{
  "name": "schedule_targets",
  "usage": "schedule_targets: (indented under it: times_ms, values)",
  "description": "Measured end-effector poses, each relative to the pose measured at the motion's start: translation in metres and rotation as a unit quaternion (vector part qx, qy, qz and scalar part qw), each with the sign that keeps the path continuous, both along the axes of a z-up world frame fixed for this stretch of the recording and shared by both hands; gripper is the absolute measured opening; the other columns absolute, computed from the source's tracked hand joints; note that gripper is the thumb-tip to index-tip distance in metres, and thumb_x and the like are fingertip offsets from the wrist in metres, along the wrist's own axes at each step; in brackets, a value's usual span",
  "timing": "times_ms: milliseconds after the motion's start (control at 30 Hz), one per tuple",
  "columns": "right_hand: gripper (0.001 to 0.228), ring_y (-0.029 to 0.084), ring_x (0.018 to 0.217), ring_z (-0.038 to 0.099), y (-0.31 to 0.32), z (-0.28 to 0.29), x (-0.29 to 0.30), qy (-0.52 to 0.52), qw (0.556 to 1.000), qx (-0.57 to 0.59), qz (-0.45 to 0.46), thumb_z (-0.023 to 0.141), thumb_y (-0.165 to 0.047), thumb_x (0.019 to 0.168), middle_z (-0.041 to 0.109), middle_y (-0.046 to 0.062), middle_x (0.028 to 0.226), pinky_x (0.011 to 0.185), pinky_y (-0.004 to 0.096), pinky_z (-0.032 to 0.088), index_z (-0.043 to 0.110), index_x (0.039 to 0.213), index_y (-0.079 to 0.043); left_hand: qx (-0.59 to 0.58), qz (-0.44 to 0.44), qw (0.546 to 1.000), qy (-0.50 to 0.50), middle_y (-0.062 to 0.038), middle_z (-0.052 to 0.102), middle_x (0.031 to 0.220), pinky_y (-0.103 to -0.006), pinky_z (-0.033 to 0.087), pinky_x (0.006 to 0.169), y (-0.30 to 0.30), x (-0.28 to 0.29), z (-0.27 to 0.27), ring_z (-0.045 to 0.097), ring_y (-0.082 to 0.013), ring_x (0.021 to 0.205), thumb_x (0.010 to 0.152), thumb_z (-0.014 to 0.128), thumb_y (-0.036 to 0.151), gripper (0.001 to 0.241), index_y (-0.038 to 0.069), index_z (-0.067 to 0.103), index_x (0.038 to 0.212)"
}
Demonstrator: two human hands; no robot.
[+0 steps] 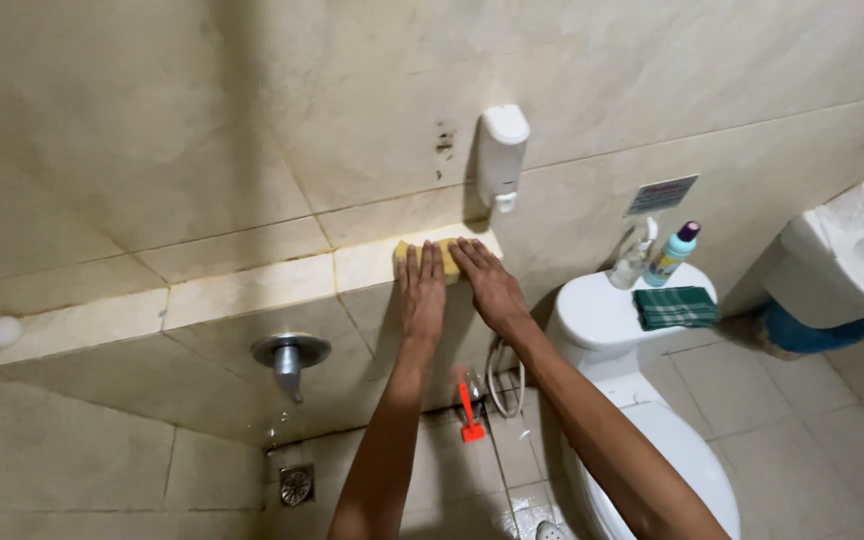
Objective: The person scrubs a tiled shower shelf and the adjacent wall using a yellow sponge. They repeatedly wipe the horizontal shelf and the vertical wall surface, moving the sponge back and forth to clean the tiles.
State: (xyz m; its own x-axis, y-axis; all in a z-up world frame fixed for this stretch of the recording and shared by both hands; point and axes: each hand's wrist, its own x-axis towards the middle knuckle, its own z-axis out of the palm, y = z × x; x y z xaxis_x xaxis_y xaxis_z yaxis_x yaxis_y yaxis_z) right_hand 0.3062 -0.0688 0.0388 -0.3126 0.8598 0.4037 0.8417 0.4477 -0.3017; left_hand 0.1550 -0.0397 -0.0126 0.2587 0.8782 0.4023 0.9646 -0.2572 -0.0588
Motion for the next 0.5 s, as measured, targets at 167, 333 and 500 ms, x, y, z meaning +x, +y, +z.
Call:
schedule_targets:
  times_ms: [167, 333, 500]
  values:
    - [0.098, 0.03, 0.152, 0.028, -0.011, 0.004, 0.066, 0.011, 0.998, -0.052, -0.035, 0.048, 0.02, 0.068, 0.033, 0.008, 0.165, 0.116, 0.042, 0.039, 0.034, 0.158, -0.016, 0.03, -0.051, 0.997, -0.045, -0.014, 0.03, 0.167, -0.0527, 0.009, 0.13, -0.003, 0.07, -0.012, 0.019, -0.0378, 0.157, 0.094, 0.053, 0.003, 0.07, 0.001, 0.029, 0.16]
    - [0.091, 0.029, 0.153, 0.03, -0.029, 0.003, 0.131, 0.045, 0.995, -0.055, -0.065, 0.047, 0.018, 0.076, 0.035, 0.007, 0.165, 0.111, 0.04, 0.045, 0.036, 0.159, -0.018, 0.012, -0.053, 0.998, 0.006, -0.013, 0.027, 0.168, -0.0534, 0.007, 0.128, -0.018, 0.145, 0.001, 0.016, -0.0378, 0.156, 0.092, 0.051, 0.007, 0.073, 0.002, 0.027, 0.16]
    - [0.081, 0.028, 0.153, 0.033, -0.03, -0.031, 0.19, 0.057, 0.992, -0.04, -0.109, 0.048, 0.014, 0.085, 0.04, 0.005, 0.163, 0.107, 0.041, 0.048, 0.041, 0.158, -0.02, -0.003, -0.082, 0.996, -0.017, -0.014, 0.028, 0.168, -0.0536, 0.008, 0.129, -0.025, 0.208, -0.015, 0.015, -0.0404, 0.156, 0.095, 0.05, 0.011, 0.07, 0.002, 0.027, 0.16]
